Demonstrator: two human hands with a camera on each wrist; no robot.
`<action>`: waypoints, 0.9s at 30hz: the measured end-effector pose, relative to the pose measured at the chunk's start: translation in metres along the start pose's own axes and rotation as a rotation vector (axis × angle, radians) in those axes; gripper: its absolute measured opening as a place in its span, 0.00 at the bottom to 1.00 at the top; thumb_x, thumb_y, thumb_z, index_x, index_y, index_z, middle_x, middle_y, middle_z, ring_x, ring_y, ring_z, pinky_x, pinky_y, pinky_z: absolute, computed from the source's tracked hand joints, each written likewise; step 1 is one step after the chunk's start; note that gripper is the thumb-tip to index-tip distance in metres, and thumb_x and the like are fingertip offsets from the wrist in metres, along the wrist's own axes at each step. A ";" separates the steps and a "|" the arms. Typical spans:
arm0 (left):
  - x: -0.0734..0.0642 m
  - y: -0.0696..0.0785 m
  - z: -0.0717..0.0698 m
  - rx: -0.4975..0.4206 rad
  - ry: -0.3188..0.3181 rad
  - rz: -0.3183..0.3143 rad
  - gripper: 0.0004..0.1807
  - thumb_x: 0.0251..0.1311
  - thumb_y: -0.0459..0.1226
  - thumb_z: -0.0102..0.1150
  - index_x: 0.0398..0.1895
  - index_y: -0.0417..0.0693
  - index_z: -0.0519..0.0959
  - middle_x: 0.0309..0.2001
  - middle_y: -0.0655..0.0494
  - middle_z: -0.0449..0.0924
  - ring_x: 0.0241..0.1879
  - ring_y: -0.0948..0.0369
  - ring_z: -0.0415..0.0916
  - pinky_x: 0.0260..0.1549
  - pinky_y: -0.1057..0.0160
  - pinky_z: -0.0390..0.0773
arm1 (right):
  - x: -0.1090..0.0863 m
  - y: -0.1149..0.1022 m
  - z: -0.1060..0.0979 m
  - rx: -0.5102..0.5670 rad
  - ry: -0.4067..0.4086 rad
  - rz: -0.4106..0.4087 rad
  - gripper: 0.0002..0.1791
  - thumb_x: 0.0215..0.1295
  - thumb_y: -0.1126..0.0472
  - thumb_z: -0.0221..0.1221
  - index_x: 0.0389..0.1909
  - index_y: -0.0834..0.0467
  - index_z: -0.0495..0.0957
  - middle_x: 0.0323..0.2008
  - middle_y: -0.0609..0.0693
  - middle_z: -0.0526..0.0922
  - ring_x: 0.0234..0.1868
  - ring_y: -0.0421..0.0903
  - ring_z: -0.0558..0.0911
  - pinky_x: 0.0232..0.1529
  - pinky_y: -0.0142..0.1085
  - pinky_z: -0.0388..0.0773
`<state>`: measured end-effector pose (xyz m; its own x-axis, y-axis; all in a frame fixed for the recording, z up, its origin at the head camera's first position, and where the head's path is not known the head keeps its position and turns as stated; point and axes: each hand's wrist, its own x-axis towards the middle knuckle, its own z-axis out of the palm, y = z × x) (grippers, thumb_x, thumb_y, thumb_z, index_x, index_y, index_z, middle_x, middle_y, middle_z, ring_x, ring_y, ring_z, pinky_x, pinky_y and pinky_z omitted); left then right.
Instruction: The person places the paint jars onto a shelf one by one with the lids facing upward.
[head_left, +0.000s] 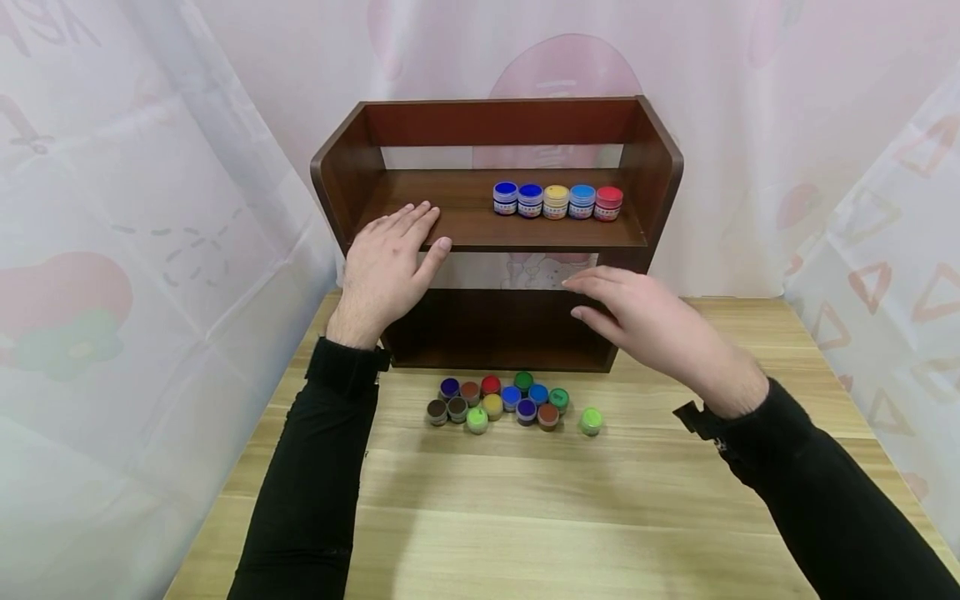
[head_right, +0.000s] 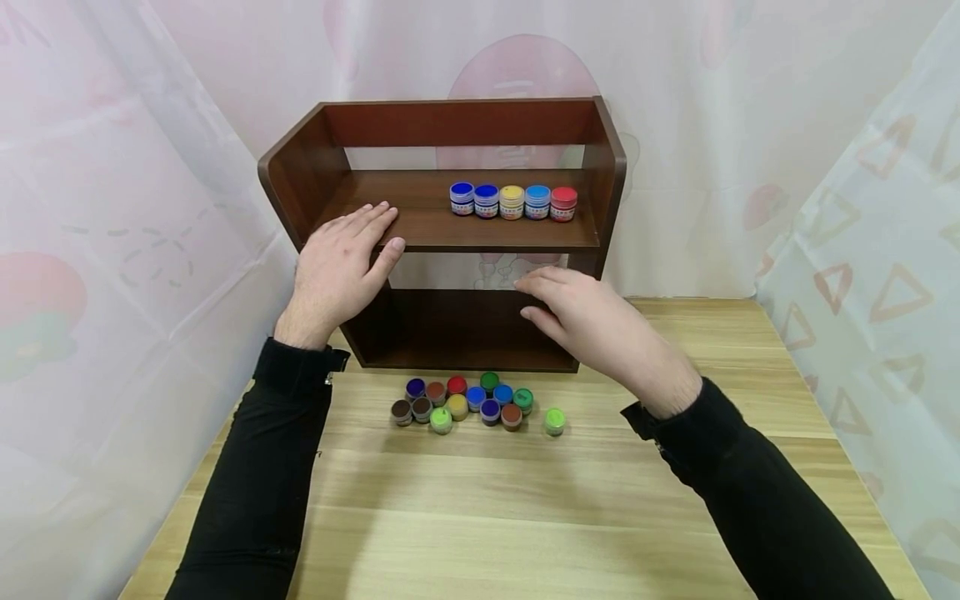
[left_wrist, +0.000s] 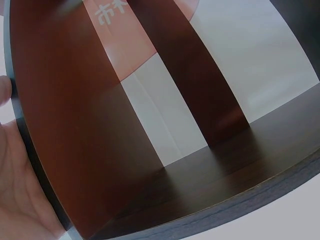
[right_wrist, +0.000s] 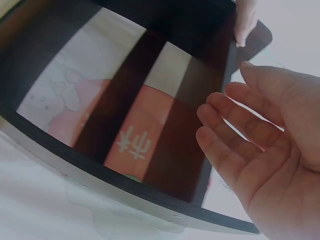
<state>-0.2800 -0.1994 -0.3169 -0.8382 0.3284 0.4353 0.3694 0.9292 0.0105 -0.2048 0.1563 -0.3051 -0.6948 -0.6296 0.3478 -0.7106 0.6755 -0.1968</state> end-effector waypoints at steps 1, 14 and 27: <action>0.000 0.000 0.000 0.000 -0.001 0.000 0.44 0.76 0.68 0.20 0.83 0.54 0.61 0.80 0.56 0.59 0.80 0.58 0.52 0.78 0.52 0.50 | -0.002 0.000 0.003 0.004 -0.007 0.004 0.21 0.74 0.55 0.62 0.63 0.59 0.81 0.60 0.53 0.83 0.64 0.51 0.79 0.63 0.48 0.78; 0.000 0.000 0.000 -0.002 0.007 0.005 0.44 0.75 0.68 0.19 0.82 0.55 0.61 0.80 0.56 0.60 0.79 0.57 0.52 0.78 0.51 0.51 | -0.026 0.014 0.046 0.050 -0.090 0.067 0.23 0.73 0.54 0.63 0.64 0.59 0.81 0.60 0.54 0.83 0.61 0.51 0.81 0.60 0.48 0.80; 0.000 0.000 0.000 -0.002 0.014 0.007 0.43 0.76 0.67 0.21 0.82 0.54 0.62 0.79 0.55 0.61 0.79 0.57 0.53 0.78 0.52 0.51 | -0.043 0.023 0.083 0.084 -0.133 0.111 0.22 0.72 0.58 0.65 0.63 0.61 0.81 0.58 0.56 0.84 0.59 0.53 0.82 0.59 0.48 0.81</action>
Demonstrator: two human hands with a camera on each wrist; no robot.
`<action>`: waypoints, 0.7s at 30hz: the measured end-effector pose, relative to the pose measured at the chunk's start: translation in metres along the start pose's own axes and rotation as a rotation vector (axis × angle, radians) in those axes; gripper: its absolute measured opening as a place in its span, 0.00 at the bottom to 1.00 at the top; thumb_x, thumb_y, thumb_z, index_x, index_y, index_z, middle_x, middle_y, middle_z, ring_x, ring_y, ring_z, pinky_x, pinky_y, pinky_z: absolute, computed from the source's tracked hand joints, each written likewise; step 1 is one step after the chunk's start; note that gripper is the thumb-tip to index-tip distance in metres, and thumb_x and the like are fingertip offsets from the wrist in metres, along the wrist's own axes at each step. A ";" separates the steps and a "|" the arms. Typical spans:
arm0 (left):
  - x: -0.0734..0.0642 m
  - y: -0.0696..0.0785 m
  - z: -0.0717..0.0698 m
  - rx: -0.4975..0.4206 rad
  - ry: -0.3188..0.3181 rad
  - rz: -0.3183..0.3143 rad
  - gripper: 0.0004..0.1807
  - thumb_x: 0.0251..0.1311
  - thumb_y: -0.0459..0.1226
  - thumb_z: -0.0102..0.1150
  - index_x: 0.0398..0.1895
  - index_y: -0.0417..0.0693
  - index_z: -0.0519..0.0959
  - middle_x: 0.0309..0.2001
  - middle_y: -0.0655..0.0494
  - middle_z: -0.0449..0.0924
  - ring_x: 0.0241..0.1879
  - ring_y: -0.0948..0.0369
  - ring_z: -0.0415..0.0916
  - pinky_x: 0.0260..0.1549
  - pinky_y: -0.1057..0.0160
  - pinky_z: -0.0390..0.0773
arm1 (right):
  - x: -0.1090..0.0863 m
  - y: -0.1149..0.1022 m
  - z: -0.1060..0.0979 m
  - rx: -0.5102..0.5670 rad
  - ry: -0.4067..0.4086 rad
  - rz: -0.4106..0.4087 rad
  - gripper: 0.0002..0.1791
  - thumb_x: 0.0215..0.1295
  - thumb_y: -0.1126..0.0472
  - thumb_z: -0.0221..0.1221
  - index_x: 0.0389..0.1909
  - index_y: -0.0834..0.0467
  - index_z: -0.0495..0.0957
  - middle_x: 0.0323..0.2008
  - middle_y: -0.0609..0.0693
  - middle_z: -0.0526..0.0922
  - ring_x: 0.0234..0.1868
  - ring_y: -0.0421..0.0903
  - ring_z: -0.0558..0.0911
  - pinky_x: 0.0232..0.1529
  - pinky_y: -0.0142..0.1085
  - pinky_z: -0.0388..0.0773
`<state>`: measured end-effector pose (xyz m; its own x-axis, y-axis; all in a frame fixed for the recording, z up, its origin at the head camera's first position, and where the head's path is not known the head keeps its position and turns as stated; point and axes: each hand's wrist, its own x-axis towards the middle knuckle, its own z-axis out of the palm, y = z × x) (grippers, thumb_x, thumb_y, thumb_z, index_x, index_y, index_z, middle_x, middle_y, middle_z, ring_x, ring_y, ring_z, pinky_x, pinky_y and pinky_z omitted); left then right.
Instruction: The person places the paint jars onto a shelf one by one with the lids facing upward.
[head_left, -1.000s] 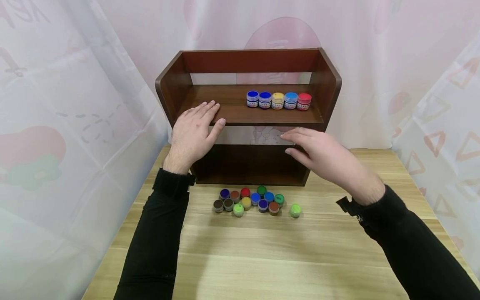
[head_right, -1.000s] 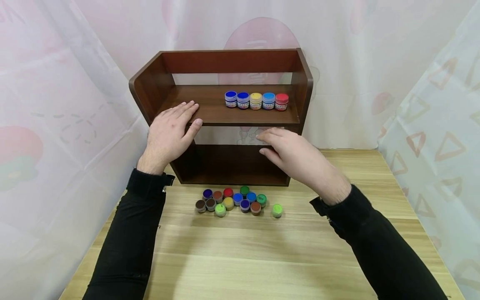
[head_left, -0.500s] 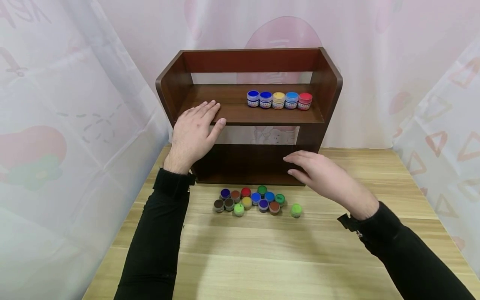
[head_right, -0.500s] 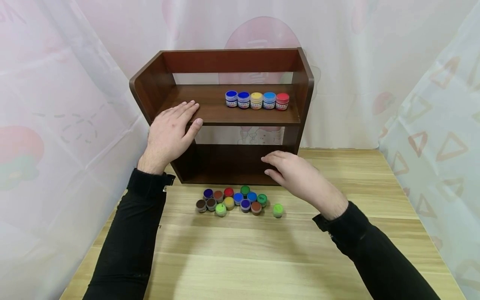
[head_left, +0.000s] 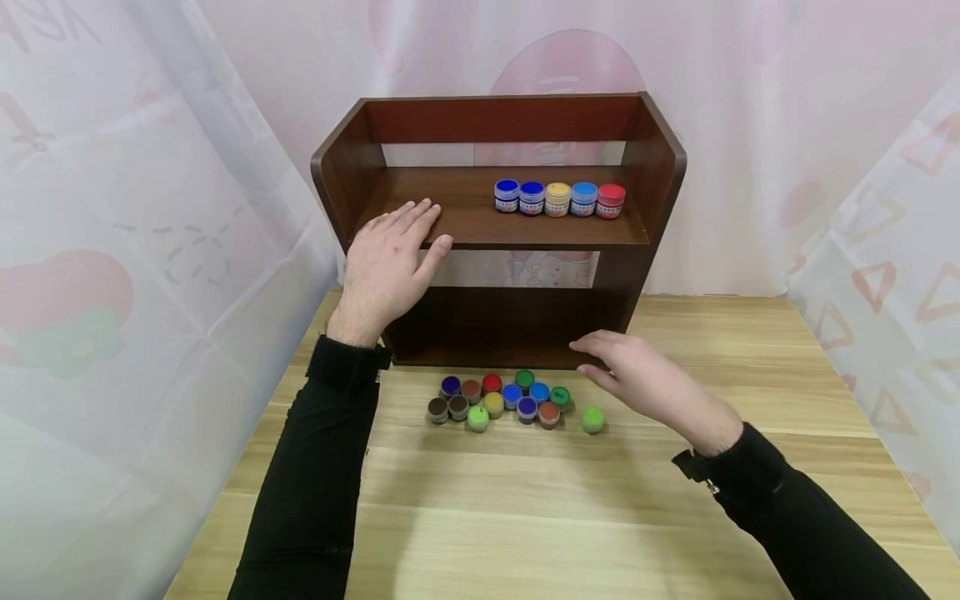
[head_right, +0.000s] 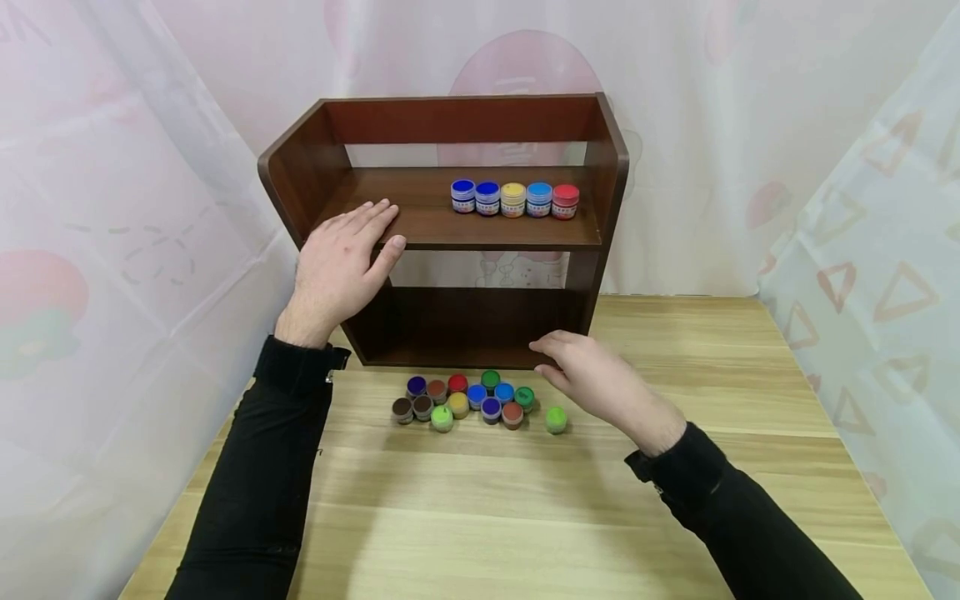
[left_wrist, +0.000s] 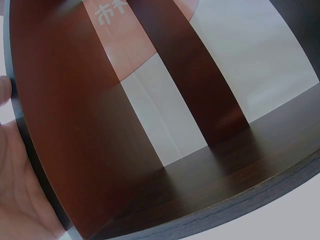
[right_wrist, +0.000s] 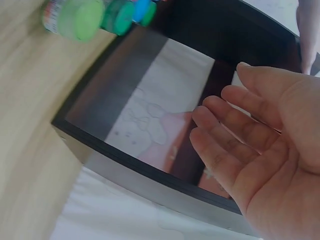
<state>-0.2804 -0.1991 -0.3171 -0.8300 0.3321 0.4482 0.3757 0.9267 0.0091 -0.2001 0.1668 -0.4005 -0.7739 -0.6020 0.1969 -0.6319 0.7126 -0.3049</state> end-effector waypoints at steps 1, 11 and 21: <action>0.000 0.000 0.000 0.001 0.002 0.000 0.43 0.76 0.67 0.22 0.82 0.54 0.62 0.79 0.55 0.61 0.79 0.57 0.53 0.78 0.52 0.51 | -0.001 0.001 0.003 -0.001 0.000 0.003 0.22 0.71 0.58 0.65 0.62 0.61 0.81 0.58 0.56 0.84 0.59 0.53 0.83 0.58 0.48 0.82; -0.001 0.000 0.000 0.005 -0.007 -0.006 0.44 0.76 0.67 0.21 0.82 0.54 0.61 0.80 0.55 0.60 0.79 0.57 0.52 0.78 0.52 0.50 | -0.013 0.007 0.031 0.010 -0.050 -0.015 0.19 0.69 0.57 0.67 0.57 0.61 0.84 0.53 0.53 0.86 0.55 0.51 0.85 0.55 0.46 0.83; 0.000 0.000 -0.001 0.001 -0.012 -0.005 0.43 0.76 0.67 0.20 0.82 0.54 0.61 0.80 0.56 0.59 0.80 0.58 0.52 0.78 0.52 0.50 | -0.020 0.029 0.039 -0.004 -0.247 -0.243 0.14 0.66 0.60 0.69 0.52 0.53 0.86 0.54 0.46 0.86 0.58 0.45 0.82 0.59 0.43 0.81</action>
<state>-0.2796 -0.1992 -0.3166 -0.8368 0.3299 0.4369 0.3714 0.9284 0.0102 -0.2012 0.1858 -0.4502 -0.5670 -0.8231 0.0315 -0.7971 0.5386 -0.2732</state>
